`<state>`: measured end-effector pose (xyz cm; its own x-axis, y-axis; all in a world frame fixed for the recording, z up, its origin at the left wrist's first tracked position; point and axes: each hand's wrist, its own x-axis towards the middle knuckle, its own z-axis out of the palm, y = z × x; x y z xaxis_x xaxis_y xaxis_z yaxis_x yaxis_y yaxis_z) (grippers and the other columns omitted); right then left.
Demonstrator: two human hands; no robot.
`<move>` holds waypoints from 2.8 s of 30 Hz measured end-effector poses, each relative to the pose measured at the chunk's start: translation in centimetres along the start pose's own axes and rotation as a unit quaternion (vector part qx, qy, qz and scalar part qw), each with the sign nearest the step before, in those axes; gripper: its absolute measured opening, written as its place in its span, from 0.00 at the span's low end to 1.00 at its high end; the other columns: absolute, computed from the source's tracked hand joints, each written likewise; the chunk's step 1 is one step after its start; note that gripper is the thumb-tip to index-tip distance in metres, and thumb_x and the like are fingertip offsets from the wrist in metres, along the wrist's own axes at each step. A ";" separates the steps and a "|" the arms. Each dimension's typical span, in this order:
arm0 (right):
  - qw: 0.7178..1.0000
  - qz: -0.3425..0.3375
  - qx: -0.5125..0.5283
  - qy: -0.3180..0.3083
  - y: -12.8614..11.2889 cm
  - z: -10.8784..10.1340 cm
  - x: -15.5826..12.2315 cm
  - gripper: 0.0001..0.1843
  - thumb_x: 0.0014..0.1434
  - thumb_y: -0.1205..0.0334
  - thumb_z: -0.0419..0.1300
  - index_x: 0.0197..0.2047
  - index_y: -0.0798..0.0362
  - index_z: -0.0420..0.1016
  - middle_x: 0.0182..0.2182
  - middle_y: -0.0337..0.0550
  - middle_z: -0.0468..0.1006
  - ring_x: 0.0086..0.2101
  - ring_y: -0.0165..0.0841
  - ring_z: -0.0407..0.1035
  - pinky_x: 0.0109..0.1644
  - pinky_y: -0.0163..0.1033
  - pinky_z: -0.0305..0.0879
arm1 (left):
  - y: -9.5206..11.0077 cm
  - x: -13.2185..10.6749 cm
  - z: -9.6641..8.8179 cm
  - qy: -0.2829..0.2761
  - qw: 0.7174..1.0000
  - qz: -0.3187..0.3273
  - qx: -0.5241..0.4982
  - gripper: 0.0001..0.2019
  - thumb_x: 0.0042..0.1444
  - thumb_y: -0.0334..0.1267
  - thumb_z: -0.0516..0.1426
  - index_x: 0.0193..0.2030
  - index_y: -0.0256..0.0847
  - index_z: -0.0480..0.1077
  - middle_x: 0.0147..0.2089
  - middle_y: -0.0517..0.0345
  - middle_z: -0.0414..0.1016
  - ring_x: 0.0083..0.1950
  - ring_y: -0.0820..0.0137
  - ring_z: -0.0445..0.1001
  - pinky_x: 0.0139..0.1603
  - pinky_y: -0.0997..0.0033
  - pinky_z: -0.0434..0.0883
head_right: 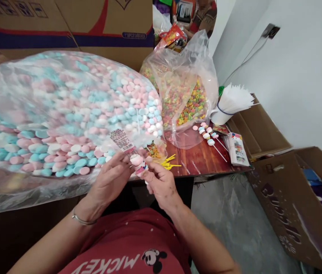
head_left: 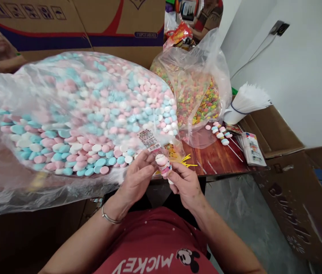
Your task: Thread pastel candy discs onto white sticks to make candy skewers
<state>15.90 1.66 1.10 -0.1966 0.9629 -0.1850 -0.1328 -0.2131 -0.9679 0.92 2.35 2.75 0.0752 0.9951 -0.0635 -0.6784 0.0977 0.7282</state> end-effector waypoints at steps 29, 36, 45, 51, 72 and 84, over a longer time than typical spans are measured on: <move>0.879 -0.253 -0.402 0.045 2.8 1.9 -3.6 0.15 0.65 0.65 0.50 0.55 0.54 0.65 0.30 0.42 0.83 0.27 0.32 0.78 0.31 0.31 0.71 | -1.3 1.0 2.3 0.148 0.987 -0.048 -0.050 0.18 0.57 0.51 0.61 0.43 0.38 0.68 0.27 0.62 0.73 0.27 0.70 0.77 0.32 0.70 0.76; 0.814 -0.319 -0.485 0.008 2.6 1.1 -4.4 0.12 0.67 0.62 0.52 0.50 0.55 0.71 0.26 0.42 0.82 0.23 0.30 0.76 0.27 0.30 0.67 | -1.9 -0.5 1.4 0.086 0.984 -0.151 -0.047 0.21 0.60 0.56 0.57 0.41 0.37 0.69 0.24 0.61 0.71 0.25 0.70 0.75 0.27 0.70 0.74; 0.729 -0.412 -0.545 0.051 -1.4 -1.2 -3.7 0.13 0.64 0.67 0.57 0.49 0.53 0.78 0.31 0.45 0.75 0.32 0.33 0.69 0.38 0.38 0.69 | -3.1 -1.9 0.8 0.116 0.975 -0.181 -0.050 0.23 0.51 0.56 0.65 0.37 0.34 0.73 0.23 0.61 0.72 0.21 0.75 0.68 0.22 0.76 0.66; 0.696 -0.452 -0.556 -0.046 -2.2 -1.5 -2.7 0.10 0.65 0.69 0.55 0.45 0.56 0.78 0.33 0.46 0.77 0.35 0.35 0.67 0.40 0.41 0.67 | -3.5 -2.4 1.0 0.131 0.977 -0.169 -0.008 0.25 0.47 0.57 0.66 0.37 0.33 0.75 0.29 0.55 0.77 0.31 0.67 0.77 0.30 0.71 0.73; 0.631 -0.476 -0.612 -0.031 -1.2 -1.6 -1.4 0.10 0.67 0.66 0.53 0.41 0.58 0.75 0.29 0.46 0.74 0.33 0.37 0.64 0.36 0.43 0.60 | -3.2 -2.4 0.8 0.101 0.974 -0.199 -0.031 0.20 0.51 0.52 0.66 0.37 0.33 0.75 0.35 0.51 0.81 0.42 0.61 0.79 0.37 0.69 0.76; 0.664 -0.432 -0.609 -0.040 -0.4 -1.7 -0.3 0.15 0.66 0.69 0.47 0.31 0.54 0.71 0.26 0.43 0.69 0.29 0.35 0.60 0.34 0.39 0.58 | -2.2 -3.3 0.3 0.023 0.970 -0.241 0.018 0.17 0.41 0.34 0.69 0.39 0.37 0.72 0.29 0.60 0.75 0.32 0.66 0.77 0.31 0.65 0.79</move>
<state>17.70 1.79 1.25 -0.6153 0.6159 0.4921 0.6447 0.7523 -0.1355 2.42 -1.12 1.53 0.3439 0.8337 -0.4321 -0.5459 0.5519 0.6303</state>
